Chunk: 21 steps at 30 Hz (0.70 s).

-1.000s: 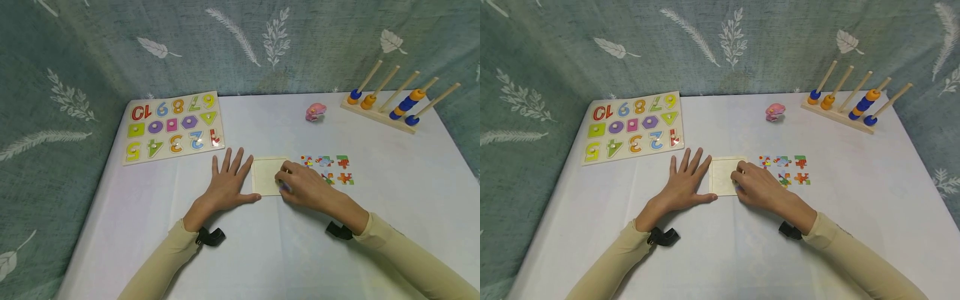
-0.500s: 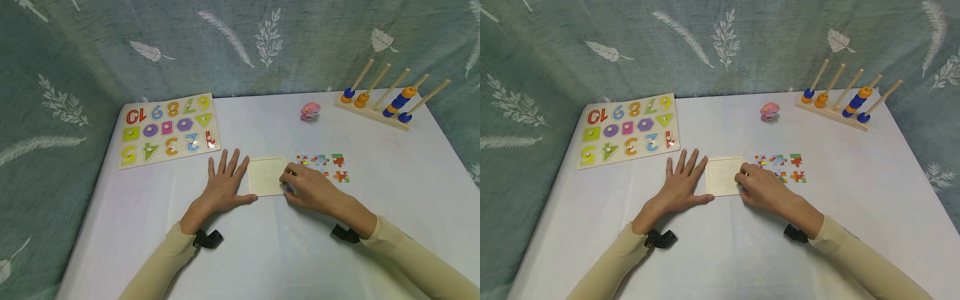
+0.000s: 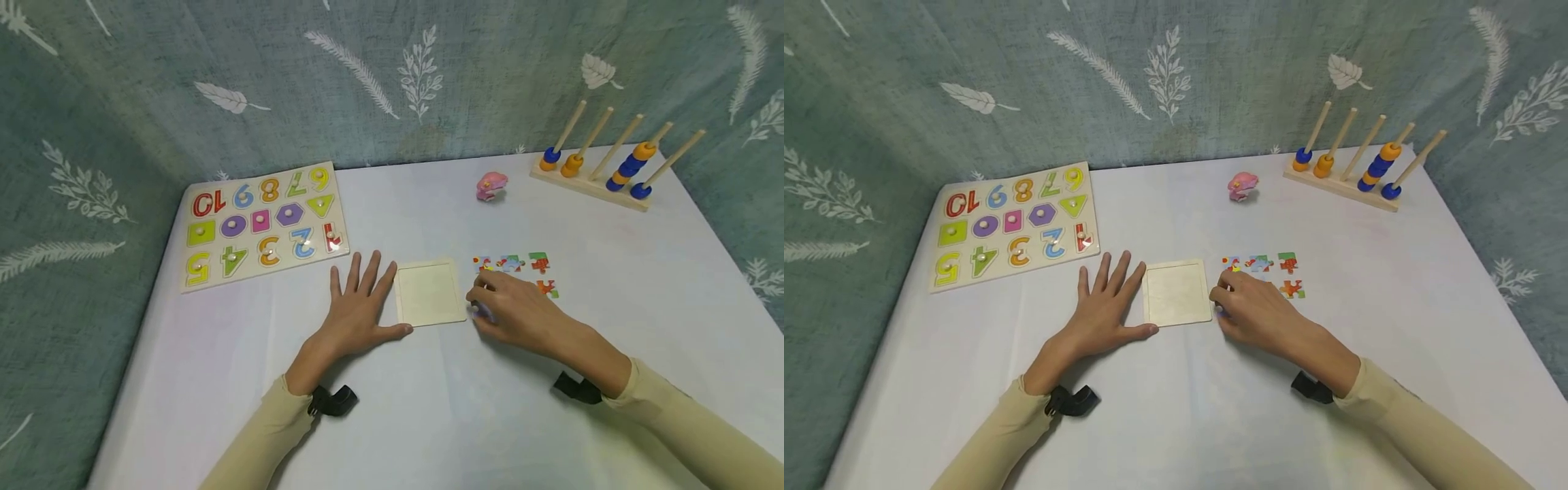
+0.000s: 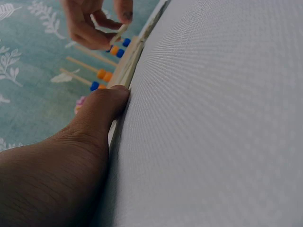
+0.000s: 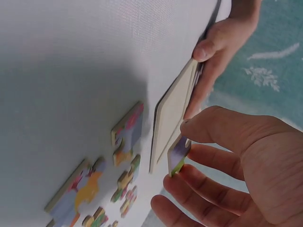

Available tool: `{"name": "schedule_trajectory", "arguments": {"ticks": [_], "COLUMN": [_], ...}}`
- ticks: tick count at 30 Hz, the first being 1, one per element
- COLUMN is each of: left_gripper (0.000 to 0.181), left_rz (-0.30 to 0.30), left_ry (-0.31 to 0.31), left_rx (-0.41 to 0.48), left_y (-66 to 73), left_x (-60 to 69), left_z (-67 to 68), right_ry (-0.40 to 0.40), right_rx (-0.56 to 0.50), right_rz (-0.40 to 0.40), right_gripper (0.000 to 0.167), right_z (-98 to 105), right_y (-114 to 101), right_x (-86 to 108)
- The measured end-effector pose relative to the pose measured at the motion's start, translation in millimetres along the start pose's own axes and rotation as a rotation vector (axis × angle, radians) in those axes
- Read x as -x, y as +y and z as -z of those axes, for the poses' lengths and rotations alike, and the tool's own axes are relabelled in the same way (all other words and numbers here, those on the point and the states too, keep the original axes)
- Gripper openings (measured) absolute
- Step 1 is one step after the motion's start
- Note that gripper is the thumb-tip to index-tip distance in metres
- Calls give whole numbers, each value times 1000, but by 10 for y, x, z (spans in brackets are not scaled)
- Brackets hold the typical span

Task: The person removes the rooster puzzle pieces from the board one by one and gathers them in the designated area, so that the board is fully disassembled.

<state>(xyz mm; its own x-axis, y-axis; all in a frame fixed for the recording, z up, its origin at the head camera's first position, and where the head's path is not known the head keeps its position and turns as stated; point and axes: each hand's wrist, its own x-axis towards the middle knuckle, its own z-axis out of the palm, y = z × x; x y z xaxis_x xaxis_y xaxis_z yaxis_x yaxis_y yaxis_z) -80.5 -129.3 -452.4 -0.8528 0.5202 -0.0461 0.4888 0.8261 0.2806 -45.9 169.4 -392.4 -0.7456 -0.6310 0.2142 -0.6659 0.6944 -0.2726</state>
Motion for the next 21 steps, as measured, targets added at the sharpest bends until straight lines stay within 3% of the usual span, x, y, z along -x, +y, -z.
{"name": "schedule_trajectory", "arguments": {"ticks": [6, 21], "left_gripper": [111, 111], "left_rz": [-5, -16], "left_ry": [18, 31], "left_rx": [-3, -16], "left_y": [-4, -22], "left_x": [-2, -3], "left_z": [-4, -20], "right_ry": [26, 78], "right_rx": [11, 43], "right_rz": [11, -61], "right_gripper": [23, 24], "right_z": [44, 130], "right_y": [56, 160], "right_x": [69, 341]}}
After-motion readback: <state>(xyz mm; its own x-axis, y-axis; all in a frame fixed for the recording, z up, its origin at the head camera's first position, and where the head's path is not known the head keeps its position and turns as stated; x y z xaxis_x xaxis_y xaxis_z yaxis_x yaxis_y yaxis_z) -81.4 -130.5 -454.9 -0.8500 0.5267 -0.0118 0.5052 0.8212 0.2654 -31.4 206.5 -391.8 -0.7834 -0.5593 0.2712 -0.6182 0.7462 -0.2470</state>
